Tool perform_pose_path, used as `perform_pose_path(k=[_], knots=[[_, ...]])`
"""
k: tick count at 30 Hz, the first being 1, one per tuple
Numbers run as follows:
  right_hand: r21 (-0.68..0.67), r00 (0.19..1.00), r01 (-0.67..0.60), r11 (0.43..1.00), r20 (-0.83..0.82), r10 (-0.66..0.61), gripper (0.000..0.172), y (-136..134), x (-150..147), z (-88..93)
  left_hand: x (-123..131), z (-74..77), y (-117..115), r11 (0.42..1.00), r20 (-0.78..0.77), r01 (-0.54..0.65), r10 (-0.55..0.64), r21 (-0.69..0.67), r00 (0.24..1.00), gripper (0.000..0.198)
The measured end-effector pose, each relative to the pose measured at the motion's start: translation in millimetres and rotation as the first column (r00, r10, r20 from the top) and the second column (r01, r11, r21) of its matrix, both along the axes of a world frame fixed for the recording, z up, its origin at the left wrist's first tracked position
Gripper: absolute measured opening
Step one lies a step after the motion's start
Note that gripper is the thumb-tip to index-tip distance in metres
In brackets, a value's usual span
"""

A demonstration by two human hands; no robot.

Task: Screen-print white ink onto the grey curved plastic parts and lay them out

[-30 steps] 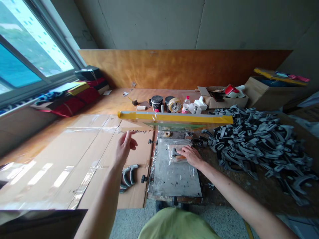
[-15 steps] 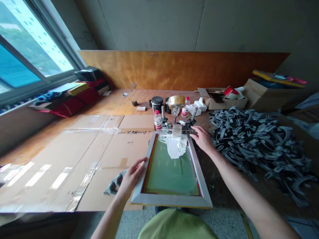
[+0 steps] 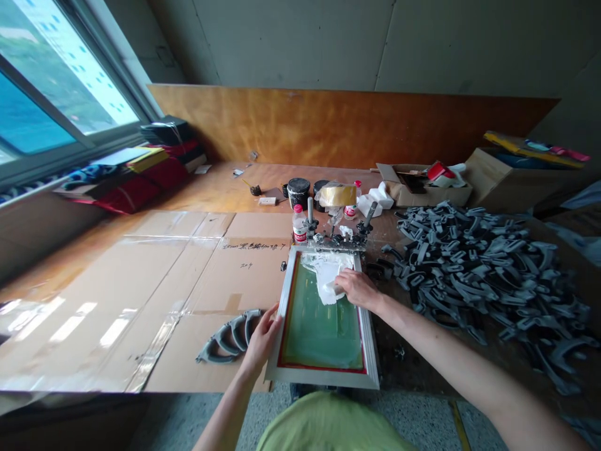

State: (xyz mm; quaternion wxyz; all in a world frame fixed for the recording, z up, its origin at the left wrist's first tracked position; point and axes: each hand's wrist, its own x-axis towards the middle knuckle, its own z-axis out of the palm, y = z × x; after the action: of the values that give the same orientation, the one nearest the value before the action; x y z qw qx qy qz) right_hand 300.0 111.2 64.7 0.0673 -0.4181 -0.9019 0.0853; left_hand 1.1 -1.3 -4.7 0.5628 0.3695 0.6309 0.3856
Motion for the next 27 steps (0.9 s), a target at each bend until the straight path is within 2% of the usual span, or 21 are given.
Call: perform_pose_path(k=[2,4,7,11,14,17,20,24,27], knots=[[-0.005,0.996,-0.085,0.996,-0.015,0.085,0.032,-11,10,3.0,1,0.0,0,1.0,0.003,0.001,-0.001,0.006,1.0,0.077],[-0.043,0.991,-0.136,0.99,-0.02,0.135,0.033,-10,15,9.8,1,0.2,0,1.0,0.0,0.0,0.0,0.022,1.0,0.075],[-0.085,0.994,-0.09,0.992,-0.065,0.084,0.027,4,11,14.8,1,1.7,-1,0.999,-0.007,-0.013,0.014,0.032,1.0,0.073],[0.045,0.983,0.069,0.997,-0.172,-0.061,0.029,4,-1,-5.7,2,6.8,-1,0.999,-0.007,-0.027,0.027,0.02,1.0,0.075],[0.101,0.979,0.002,0.995,-0.203,0.019,0.036,-17,3,-22.0,3,12.8,-1,0.999,0.004,-0.037,0.037,0.006,0.999,0.076],[0.07,0.974,-0.067,0.995,-0.21,0.08,0.032,-23,15,-16.5,5,20.1,-1,0.999,0.009,-0.05,0.05,0.0,0.999,0.075],[0.027,0.971,0.031,0.999,-0.238,-0.023,0.028,2,15,4.7,6,30.2,-1,0.999,0.014,-0.035,0.035,0.006,0.999,0.073],[-0.045,0.955,0.228,0.973,-0.183,-0.233,0.066,55,-1,30.4,3,55.5,-1,1.0,0.02,-0.016,0.016,-0.006,1.0,0.078],[-0.025,0.937,0.327,0.945,-0.124,-0.327,0.07,83,1,41.8,-1,84.6,4,1.0,0.046,0.003,-0.004,0.015,0.999,0.074]])
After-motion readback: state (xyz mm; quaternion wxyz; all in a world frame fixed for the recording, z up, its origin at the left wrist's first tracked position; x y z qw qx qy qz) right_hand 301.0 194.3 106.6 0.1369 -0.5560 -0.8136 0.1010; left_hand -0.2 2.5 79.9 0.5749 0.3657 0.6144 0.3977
